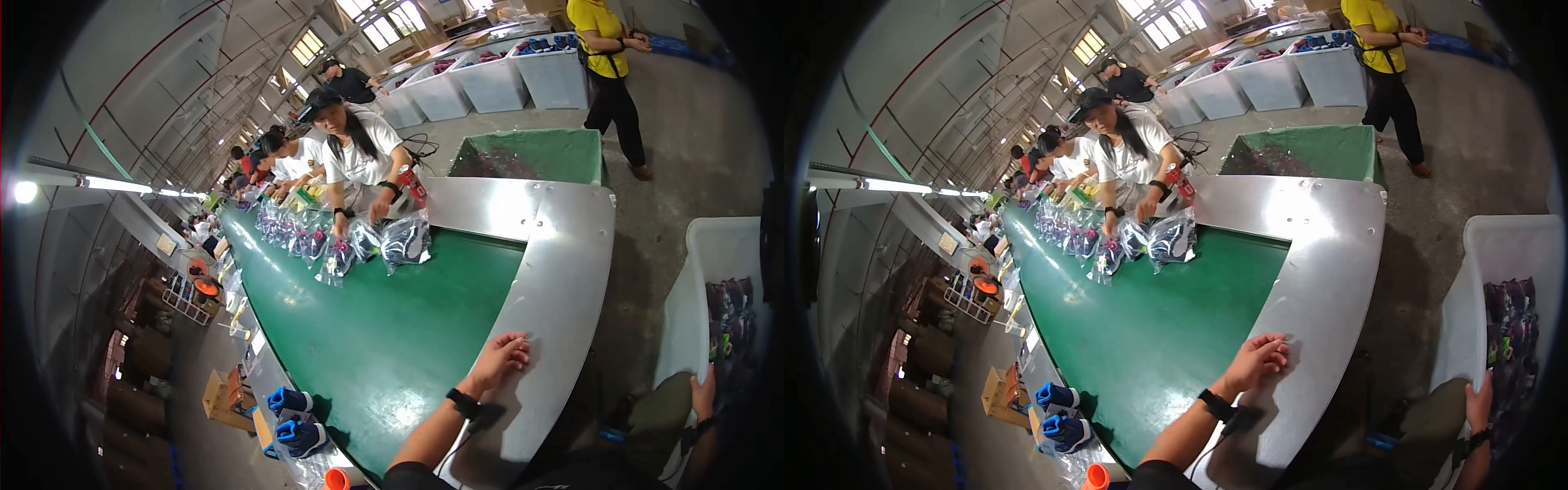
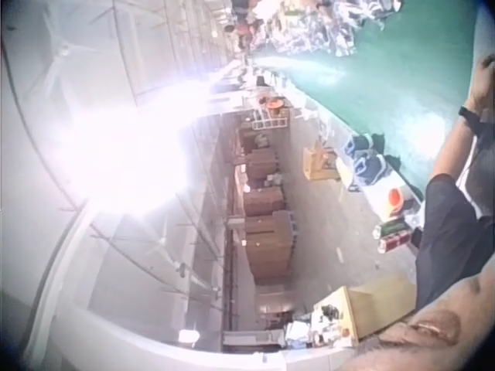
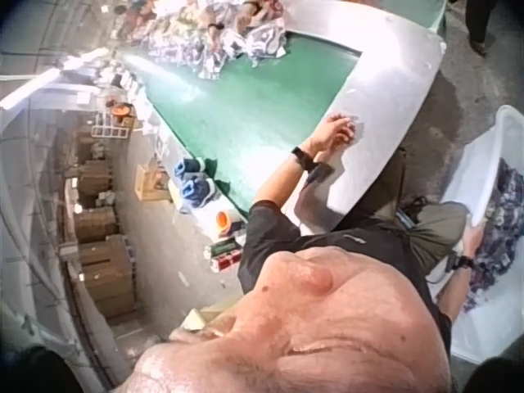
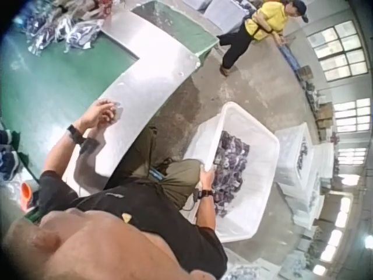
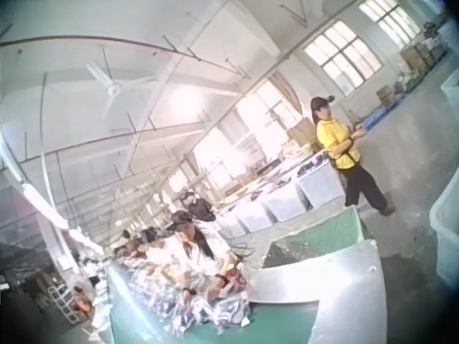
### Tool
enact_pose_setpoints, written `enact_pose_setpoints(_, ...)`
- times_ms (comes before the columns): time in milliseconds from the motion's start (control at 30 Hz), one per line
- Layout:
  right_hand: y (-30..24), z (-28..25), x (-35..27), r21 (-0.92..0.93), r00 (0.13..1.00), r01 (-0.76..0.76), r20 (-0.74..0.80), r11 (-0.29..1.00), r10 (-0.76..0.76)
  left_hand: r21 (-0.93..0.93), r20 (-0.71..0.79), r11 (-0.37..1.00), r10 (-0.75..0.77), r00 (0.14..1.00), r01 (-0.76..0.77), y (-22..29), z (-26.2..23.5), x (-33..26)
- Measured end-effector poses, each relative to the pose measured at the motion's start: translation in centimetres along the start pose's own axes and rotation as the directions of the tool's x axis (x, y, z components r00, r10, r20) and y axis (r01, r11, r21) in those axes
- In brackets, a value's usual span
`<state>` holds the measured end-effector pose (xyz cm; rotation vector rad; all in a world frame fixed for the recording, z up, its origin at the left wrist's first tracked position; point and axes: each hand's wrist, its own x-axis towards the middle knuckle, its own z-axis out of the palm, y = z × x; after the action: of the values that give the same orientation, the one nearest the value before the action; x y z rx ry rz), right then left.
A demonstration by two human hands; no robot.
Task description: Bagging shoes from a conveyor belt and putting them into a large bin, and then checking electronic components.
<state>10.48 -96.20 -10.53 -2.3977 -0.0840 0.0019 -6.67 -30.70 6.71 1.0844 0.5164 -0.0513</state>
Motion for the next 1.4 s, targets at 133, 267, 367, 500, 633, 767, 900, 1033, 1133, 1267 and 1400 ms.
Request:
enact_pose_setpoints(133,-0.7,-0.5,-0.8,-0.055,0.999,-0.036,-0.027,0.998,0.034,0.08,0.004,0.982,-0.171,0.985,0.17,5.2,-1.4,-0.7)
enact_pose_setpoints(267,-0.8,-0.6,-1.2,-0.135,0.995,0.022,-0.094,0.991,-0.035,-0.009,0.005,0.995,-0.096,0.995,0.097,6.5,-3.5,-0.4)
enact_pose_setpoints(367,-2.2,-0.5,0.5,-0.091,0.997,0.019,-0.069,0.996,-0.025,-0.131,0.119,0.969,-0.193,0.974,0.208,2.7,-1.8,-0.1)
enact_pose_setpoints(500,-0.3,-0.9,5.1,-0.064,0.975,0.004,0.22,0.998,0.01,-0.173,0.071,0.978,-0.107,0.992,0.118,1.6,0.0,0.1)
enact_pose_setpoints(633,-4.2,1.0,9.3,0.054,0.999,-0.002,0.051,0.999,-0.001,-0.148,0.062,0.963,-0.217,0.974,0.224,3.9,-1.9,-0.2)
enact_pose_setpoints(767,-3.4,1.5,8.5,-0.103,1.0,-0.012,0.008,0.995,0.013,-0.006,-0.123,0.999,-0.033,0.992,0.032,9.3,-7.0,0.2)
enact_pose_setpoints(900,-4.0,1.2,7.2,-0.179,0.994,-0.102,0.019,0.979,0.107,0.203,-0.44,0.947,0.316,0.841,-0.249,15.3,-14.3,3.5)
enact_pose_setpoints(1033,0.3,2.1,5.2,-0.294,0.993,-0.099,-0.087,0.951,0.076,0.97,-0.224,0.189,0.937,0.268,0.15,14.1,-17.8,10.4)
enact_pose_setpoints(1133,-0.3,1.7,5.4,-0.309,0.993,-0.12,-0.054,0.943,0.108,0.907,-0.421,0.39,0.85,0.317,0.159,12.2,-18.9,14.0)
enact_pose_setpoints(1267,-3.0,1.3,3.5,-0.231,0.991,-0.136,-0.04,0.963,0.131,0.895,-0.417,0.331,0.859,0.298,0.298,12.5,-18.5,17.9)
enact_pose_setpoints(1400,-1.6,0.9,3.9,-0.348,1.0,0.017,0.013,0.937,-0.014,0.869,-0.284,0.168,0.939,0.192,0.465,14.1,-21.4,19.5)
